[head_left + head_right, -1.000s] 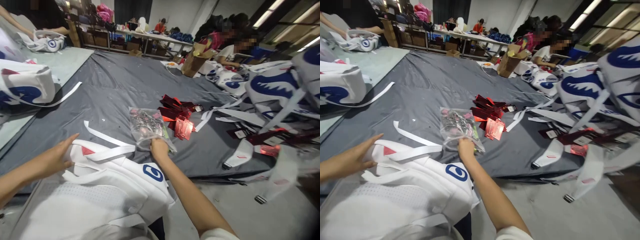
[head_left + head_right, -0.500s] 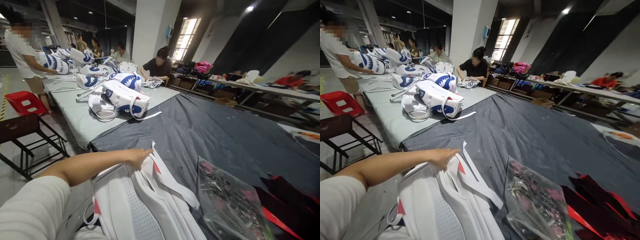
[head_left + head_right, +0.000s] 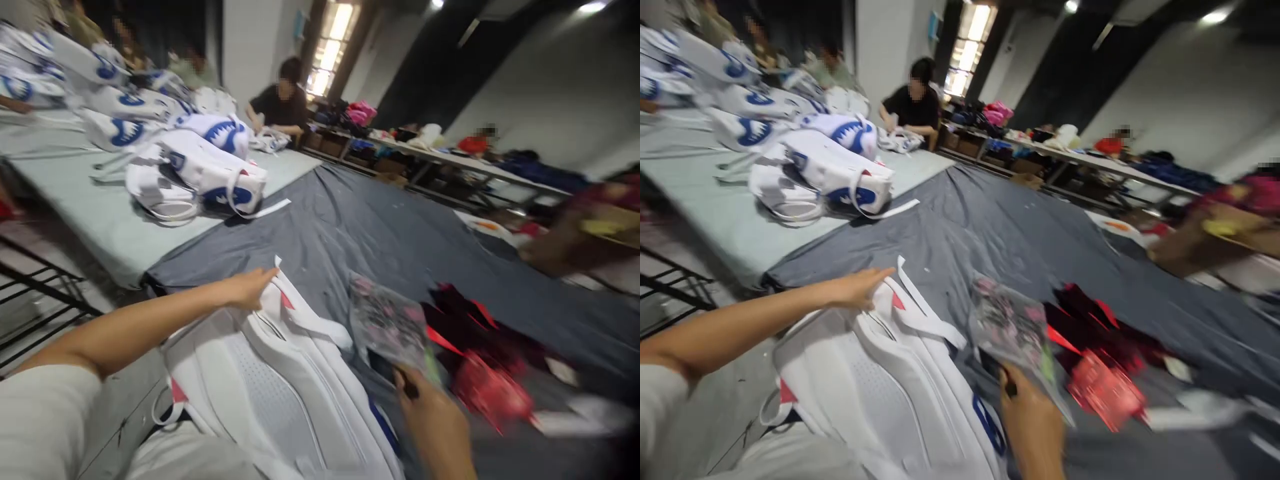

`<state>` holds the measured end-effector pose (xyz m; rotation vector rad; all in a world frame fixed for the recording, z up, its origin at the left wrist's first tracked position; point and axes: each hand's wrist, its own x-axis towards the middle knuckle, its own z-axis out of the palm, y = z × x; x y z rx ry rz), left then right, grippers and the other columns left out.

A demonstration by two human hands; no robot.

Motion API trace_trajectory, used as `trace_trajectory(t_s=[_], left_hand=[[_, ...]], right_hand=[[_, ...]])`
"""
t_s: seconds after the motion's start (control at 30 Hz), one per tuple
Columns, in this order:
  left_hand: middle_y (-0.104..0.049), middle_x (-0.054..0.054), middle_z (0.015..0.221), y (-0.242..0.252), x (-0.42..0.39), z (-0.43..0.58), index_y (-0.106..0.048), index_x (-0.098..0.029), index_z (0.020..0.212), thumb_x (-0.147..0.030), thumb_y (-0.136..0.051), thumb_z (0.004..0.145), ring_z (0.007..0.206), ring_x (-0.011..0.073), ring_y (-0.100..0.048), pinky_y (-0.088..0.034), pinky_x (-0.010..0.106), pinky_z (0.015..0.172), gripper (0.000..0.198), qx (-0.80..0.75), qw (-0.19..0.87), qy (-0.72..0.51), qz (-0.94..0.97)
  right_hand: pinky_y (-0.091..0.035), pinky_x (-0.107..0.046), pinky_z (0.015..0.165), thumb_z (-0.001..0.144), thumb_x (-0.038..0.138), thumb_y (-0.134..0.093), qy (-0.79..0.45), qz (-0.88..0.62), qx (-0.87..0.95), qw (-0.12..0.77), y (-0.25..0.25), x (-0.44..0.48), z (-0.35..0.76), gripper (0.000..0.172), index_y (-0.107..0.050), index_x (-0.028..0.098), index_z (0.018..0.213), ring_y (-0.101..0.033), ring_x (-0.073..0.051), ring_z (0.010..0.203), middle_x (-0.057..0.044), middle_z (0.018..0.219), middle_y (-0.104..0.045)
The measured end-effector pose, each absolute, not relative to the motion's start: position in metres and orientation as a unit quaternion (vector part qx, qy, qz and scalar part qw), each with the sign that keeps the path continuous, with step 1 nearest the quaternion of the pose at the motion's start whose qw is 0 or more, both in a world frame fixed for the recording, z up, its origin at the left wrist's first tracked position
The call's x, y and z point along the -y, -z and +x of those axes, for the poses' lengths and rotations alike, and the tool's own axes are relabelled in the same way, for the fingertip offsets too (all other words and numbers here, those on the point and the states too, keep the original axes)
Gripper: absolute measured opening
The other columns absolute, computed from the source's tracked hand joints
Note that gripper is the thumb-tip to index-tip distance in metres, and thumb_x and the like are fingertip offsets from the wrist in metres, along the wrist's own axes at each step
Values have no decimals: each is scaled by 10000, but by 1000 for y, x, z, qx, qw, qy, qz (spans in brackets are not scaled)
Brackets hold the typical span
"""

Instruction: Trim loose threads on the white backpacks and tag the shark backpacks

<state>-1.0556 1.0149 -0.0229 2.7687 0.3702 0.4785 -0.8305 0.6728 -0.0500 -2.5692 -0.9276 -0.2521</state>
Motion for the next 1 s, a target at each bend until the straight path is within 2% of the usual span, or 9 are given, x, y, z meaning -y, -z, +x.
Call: trace_trajectory(t_s=[0.07,0.13,0.27,0.37,0.43,0.53,0.63,0.87,1.0], left_hand=[[-510,204,1450,17,-1002,-1055,-436,-180,1456,-190,-758,734,1274,352,-547,-508,472,960,790,-120,151,-192,962],[-511,178,1451,9,-984,-1056,-486,-187,1416,-220,-654,862,1309,333,-506,-466,516,1015,580,-101,166,-264,945],[-722,79,1058,-6,-938,-1067,-644,-167,1174,-253,-557,955,913,167,-676,-548,316,828,251,-28,319,-332,887],[-729,-1,858,-4,-914,-1073,-666,-182,1060,-216,-638,912,712,104,-664,-518,204,623,154,-7,399,-309,864],[-712,-17,775,1,-911,-1078,-657,-181,982,-157,-626,908,655,97,-644,-499,195,580,84,27,373,-342,862],[-737,24,849,8,-920,-1088,-644,-183,963,-95,-553,920,777,140,-677,-542,254,673,133,75,203,-468,857],[-752,20,933,10,-932,-1100,-655,-209,957,-94,-607,890,880,145,-694,-582,265,733,141,111,86,-514,846],[-731,31,1005,35,-935,-1126,-654,-213,976,-115,-692,830,996,158,-671,-604,281,828,180,179,83,-485,852],[-596,141,1311,60,-948,-1143,-520,-228,1306,-246,-698,871,1300,267,-512,-506,472,1049,470,-14,111,-450,886]], right_hand=[[-505,-356,602,777,509,-549,96,-888,290,344,20,-681,-858,362,-752,223,862,-664,-258,651,-90,749,-733],[-502,-311,613,778,508,-616,47,-852,281,438,-4,-694,-880,325,-732,205,803,-640,-215,659,-51,711,-704],[-471,-263,584,815,437,-647,-77,-799,316,506,-23,-720,-918,248,-718,202,778,-585,-158,620,-3,665,-649],[-467,-252,576,834,402,-655,-128,-766,369,510,-26,-732,-941,212,-739,209,807,-582,-147,616,-1,677,-660],[-484,-254,610,831,389,-674,-143,-755,391,508,-27,-736,-949,191,-761,226,881,-625,-161,690,-20,780,-714],[-468,-240,553,852,460,-654,-189,-750,356,524,-25,-738,-949,312,-748,235,1045,-662,-179,774,-73,1004,-751],[-387,-220,446,861,553,-617,-275,-743,316,522,-21,-744,-946,411,-745,200,1029,-611,-147,617,-78,880,-753],[-471,-253,638,822,431,-700,-362,-716,443,401,-18,-766,-952,250,-710,189,758,-588,-142,663,2,689,-661],[-464,-264,679,887,312,-638,-163,-752,476,426,-15,-770,-951,172,-701,210,763,-613,-159,739,-13,762,-674]])
